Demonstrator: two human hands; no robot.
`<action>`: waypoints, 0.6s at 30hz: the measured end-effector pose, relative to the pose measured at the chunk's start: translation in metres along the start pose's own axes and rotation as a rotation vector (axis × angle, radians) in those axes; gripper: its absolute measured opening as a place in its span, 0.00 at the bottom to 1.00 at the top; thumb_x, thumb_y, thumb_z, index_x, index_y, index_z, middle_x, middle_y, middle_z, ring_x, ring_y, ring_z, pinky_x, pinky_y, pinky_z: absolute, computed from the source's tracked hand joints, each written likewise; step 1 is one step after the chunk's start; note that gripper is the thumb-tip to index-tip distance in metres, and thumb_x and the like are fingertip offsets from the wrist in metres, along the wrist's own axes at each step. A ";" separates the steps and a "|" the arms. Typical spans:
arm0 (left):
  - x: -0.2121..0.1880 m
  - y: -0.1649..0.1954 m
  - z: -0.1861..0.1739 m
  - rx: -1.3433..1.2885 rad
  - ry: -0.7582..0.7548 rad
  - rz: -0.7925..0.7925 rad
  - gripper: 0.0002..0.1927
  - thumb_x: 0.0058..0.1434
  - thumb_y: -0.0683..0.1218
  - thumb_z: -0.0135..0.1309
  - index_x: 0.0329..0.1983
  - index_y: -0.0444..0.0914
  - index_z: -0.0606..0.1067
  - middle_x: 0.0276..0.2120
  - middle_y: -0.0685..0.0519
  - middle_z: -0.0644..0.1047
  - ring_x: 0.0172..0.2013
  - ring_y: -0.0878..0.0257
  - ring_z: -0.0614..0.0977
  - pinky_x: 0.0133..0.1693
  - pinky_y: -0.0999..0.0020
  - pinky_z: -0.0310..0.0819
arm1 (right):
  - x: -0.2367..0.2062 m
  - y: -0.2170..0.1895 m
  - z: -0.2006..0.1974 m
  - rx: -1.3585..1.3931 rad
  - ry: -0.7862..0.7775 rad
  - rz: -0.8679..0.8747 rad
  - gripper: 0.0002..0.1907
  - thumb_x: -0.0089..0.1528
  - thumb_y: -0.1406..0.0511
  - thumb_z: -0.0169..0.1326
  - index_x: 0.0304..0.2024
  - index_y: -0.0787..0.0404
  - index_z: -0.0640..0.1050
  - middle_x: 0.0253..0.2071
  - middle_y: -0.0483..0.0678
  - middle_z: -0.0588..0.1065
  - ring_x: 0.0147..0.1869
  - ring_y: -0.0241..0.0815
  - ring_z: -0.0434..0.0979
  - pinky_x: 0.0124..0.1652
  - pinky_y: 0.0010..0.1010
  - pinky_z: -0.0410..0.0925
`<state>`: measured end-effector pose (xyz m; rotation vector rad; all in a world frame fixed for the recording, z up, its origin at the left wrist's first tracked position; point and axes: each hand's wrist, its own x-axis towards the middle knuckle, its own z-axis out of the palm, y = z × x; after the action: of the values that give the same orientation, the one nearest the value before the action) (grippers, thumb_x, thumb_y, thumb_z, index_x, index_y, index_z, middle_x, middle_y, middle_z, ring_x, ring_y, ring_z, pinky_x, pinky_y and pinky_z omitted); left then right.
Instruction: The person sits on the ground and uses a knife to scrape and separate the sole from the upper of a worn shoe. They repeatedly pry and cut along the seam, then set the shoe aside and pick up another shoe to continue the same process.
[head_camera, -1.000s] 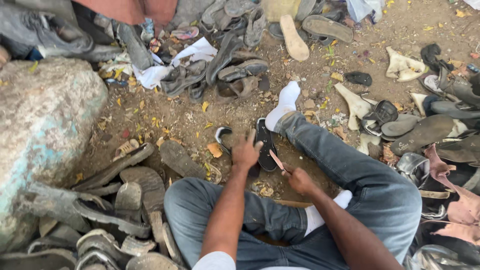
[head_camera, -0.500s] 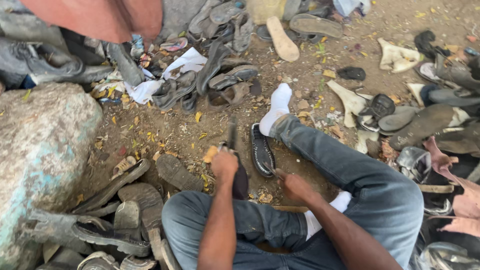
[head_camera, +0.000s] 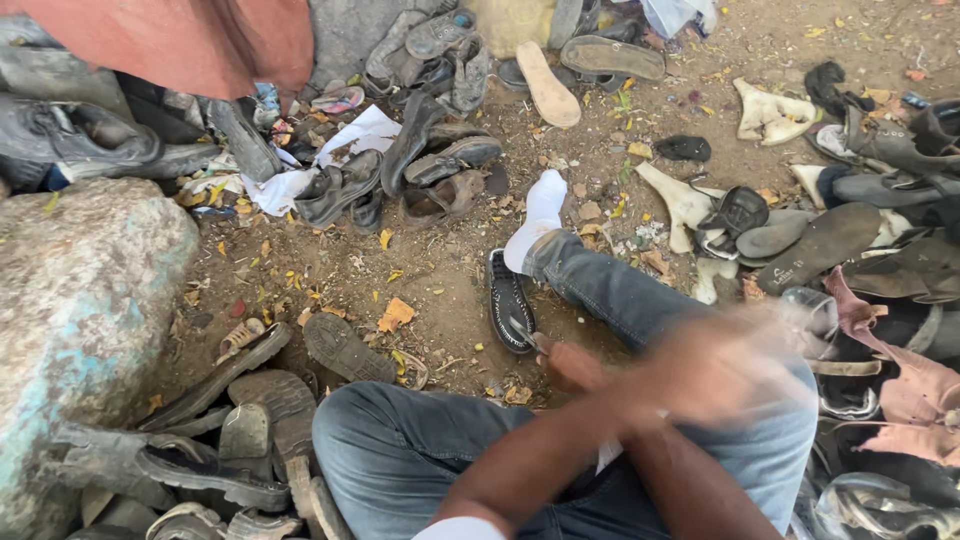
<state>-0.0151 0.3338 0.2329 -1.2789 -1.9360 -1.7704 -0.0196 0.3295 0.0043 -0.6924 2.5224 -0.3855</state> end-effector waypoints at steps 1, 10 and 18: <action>-0.019 -0.021 -0.020 0.100 0.154 -0.160 0.20 0.63 0.52 0.55 0.53 0.36 0.75 0.45 0.41 0.80 0.45 0.45 0.83 0.46 0.52 0.75 | 0.000 0.002 -0.003 0.045 0.014 0.031 0.28 0.70 0.57 0.45 0.68 0.66 0.63 0.33 0.64 0.78 0.38 0.65 0.79 0.41 0.55 0.69; -0.202 -0.152 -0.115 0.468 0.389 -1.637 0.29 0.66 0.60 0.53 0.59 0.34 0.75 0.56 0.35 0.78 0.58 0.39 0.78 0.59 0.48 0.70 | -0.003 -0.003 -0.027 0.391 0.306 0.171 0.24 0.66 0.58 0.49 0.64 0.53 0.70 0.43 0.66 0.78 0.50 0.69 0.78 0.47 0.56 0.69; -0.230 -0.120 -0.136 -0.129 1.166 -1.120 0.14 0.63 0.48 0.59 0.38 0.30 0.76 0.29 0.46 0.78 0.29 0.52 0.79 0.32 0.53 0.72 | 0.002 0.006 -0.029 0.313 0.721 0.061 0.26 0.64 0.59 0.54 0.63 0.60 0.71 0.47 0.70 0.77 0.54 0.73 0.75 0.48 0.55 0.68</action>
<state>-0.0142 0.1245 0.0286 1.0026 -1.7193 -2.1838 -0.0388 0.3376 0.0259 -0.3904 3.0151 -1.1496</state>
